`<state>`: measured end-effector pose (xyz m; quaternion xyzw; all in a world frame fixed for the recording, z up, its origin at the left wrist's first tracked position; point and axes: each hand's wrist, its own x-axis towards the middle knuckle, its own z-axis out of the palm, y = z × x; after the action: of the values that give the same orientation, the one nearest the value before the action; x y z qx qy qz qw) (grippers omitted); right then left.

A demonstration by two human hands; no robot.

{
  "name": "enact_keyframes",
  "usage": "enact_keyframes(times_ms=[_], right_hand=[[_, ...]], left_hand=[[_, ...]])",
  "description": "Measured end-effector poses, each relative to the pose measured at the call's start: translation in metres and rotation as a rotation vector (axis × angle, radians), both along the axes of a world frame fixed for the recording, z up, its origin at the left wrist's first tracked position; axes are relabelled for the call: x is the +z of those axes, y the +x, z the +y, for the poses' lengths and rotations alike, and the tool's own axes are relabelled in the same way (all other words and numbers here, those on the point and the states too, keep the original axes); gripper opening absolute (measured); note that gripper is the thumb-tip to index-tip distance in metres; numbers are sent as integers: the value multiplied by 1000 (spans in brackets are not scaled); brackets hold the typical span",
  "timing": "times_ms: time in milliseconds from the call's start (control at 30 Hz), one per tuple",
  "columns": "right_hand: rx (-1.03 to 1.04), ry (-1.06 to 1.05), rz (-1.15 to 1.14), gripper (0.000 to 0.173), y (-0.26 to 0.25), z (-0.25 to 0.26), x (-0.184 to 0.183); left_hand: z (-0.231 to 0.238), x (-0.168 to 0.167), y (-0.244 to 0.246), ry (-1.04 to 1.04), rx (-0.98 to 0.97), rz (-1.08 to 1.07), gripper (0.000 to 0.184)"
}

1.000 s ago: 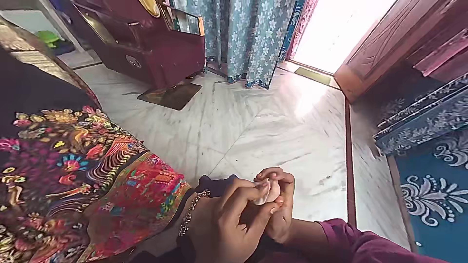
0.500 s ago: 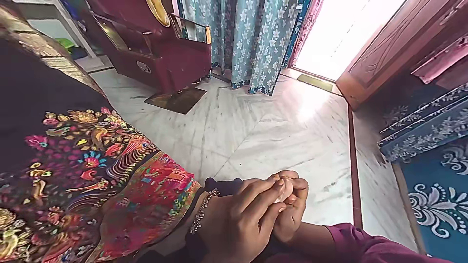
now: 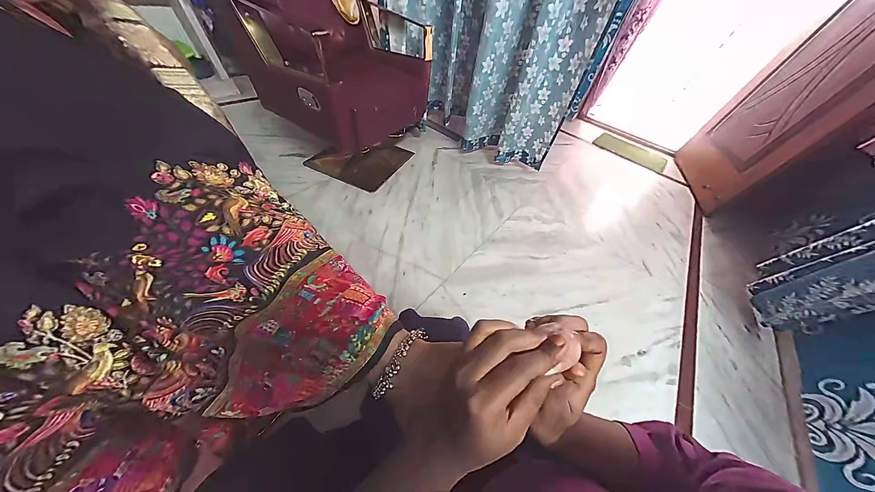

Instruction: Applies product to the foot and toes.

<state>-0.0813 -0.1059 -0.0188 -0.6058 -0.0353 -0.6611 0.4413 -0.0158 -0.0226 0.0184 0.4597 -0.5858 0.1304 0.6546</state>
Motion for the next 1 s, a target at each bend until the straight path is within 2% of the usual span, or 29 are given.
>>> enact_keyframes(times_ms=[67, 200, 367, 500, 667, 800, 933, 1000], right_hand=[[-8, -11, -6, 19, 1, 0, 0], [-27, -5, -3, 17, 1, 8, 14], [-4, -2, -22, 12, 3, 8, 16], [-28, 17, -35, 11, 2, 6, 8], [-5, -1, -51, 11, 1, 0, -8], [-60, 35, -61, 10, 4, 11, 15], [-90, -33, -47, 16, 4, 8, 4], [-115, -33, -61, 16, 6, 8, 3]], left_hand=[[0, -1, 0, -29, -4, 34, 14], [3, 2, 2, 60, -29, -86, 26], [3, -2, 3, -22, -42, 79, 13], [3, 1, 3, 43, -48, -56, 24], [2, -1, 4, -18, -51, 62, 12], [5, 0, 6, 80, -57, -86, 26], [4, -2, 4, -8, -49, 28, 12], [4, -3, 3, -19, -24, 2, 13]])
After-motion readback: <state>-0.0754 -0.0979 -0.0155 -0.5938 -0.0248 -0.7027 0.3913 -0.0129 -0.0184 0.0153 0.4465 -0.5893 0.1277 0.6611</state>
